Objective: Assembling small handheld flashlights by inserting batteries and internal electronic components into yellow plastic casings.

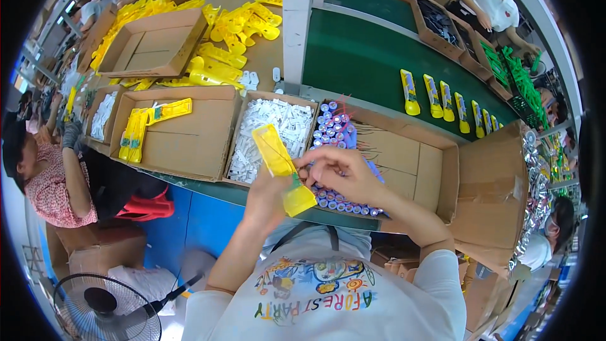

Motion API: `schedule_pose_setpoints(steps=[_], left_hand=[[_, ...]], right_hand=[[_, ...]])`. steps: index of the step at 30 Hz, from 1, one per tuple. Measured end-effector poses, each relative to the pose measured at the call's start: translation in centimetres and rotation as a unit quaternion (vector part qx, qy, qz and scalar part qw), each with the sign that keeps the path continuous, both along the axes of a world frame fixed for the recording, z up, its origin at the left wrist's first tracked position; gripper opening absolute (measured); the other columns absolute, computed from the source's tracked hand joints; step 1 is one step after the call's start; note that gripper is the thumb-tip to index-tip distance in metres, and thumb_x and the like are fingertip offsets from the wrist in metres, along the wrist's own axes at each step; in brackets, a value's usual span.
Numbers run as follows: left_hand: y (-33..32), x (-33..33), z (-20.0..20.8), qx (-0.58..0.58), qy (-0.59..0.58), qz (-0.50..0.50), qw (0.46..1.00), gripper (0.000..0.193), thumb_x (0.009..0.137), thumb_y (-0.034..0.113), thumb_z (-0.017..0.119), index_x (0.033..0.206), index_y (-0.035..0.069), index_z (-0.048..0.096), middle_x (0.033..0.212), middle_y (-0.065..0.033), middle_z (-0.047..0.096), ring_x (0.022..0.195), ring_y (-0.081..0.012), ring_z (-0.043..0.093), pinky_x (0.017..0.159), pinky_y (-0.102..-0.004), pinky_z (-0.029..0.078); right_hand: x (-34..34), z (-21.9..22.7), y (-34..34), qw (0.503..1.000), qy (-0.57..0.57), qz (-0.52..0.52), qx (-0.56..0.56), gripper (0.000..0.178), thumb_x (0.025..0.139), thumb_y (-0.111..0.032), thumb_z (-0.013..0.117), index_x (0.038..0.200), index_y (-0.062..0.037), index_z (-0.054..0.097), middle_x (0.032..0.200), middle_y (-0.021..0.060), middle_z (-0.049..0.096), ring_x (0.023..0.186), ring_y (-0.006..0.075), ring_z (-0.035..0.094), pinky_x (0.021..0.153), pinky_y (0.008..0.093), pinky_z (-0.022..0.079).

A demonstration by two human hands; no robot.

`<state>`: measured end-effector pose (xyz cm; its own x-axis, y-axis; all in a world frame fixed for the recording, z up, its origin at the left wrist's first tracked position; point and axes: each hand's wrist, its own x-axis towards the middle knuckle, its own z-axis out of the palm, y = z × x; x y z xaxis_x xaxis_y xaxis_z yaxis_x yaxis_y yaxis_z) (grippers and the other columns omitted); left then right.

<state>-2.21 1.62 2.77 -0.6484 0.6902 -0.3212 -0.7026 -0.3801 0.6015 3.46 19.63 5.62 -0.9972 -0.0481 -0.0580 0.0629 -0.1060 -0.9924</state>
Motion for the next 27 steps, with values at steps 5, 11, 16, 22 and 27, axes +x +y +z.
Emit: schedule_pose_setpoints(steps=[5,11,16,22,27], left_hand=[[1.4,2.1,0.9,-0.088,0.243,-0.007,0.966,0.046,0.084,0.007,0.049,0.127,0.006,0.033,0.102,-0.0089,0.052,0.082,-0.0162,0.056,0.067,-0.0307,0.051],[2.0,2.3,-1.0,-0.062,0.218,0.058,0.972,0.038,0.092,0.011,0.043,0.128,0.005,0.033,0.102,-0.0077,0.053,0.084,-0.0134,0.054,0.071,-0.0292,0.048],[1.9,2.3,-1.6,-0.039,0.198,-0.018,0.979,0.051,0.086,-0.005,0.036,0.134,0.008,0.025,0.097,-0.0108,0.05,0.069,-0.0165,0.05,0.065,-0.0317,0.047],[2.2,2.9,-1.6,-0.06,0.308,-0.08,0.946,0.045,0.086,-0.007,0.038,0.126,0.007,0.025,0.097,-0.0104,0.049,0.07,-0.0158,0.053,0.066,-0.0312,0.048],[2.6,3.6,-2.8,-0.113,0.287,-0.103,0.946,0.049,0.086,-0.007,0.04,0.13,0.007,0.023,0.101,-0.0096,0.049,0.075,-0.0133,0.054,0.068,-0.0288,0.049]], right_hand=[[0.4,0.8,-1.1,0.959,0.095,-0.05,0.261,0.011,0.079,-0.012,0.072,0.087,-0.005,0.068,0.069,0.0005,0.056,0.057,0.0079,0.05,0.048,0.0244,0.036],[2.9,-1.5,-3.7,0.821,0.3,-0.205,0.441,0.013,0.068,-0.007,0.074,0.077,-0.0091,0.066,0.066,0.0037,0.054,0.058,0.0193,0.055,0.051,0.0307,0.044],[0.4,-3.6,7.0,0.868,0.026,-0.207,0.45,0.011,0.08,-0.012,0.069,0.086,-0.0031,0.069,0.072,0.006,0.065,0.061,0.0152,0.062,0.059,0.0276,0.052],[-1.8,-8.5,12.4,0.928,-0.228,-0.117,0.272,0.014,0.084,-0.013,0.069,0.09,-0.0002,0.069,0.077,0.0047,0.068,0.071,0.0079,0.063,0.064,0.0241,0.052],[0.7,-3.6,7.7,0.974,-0.053,-0.172,0.135,0.015,0.083,-0.007,0.07,0.095,0.0008,0.066,0.082,0.0034,0.067,0.075,0.0062,0.062,0.066,0.0229,0.052]])
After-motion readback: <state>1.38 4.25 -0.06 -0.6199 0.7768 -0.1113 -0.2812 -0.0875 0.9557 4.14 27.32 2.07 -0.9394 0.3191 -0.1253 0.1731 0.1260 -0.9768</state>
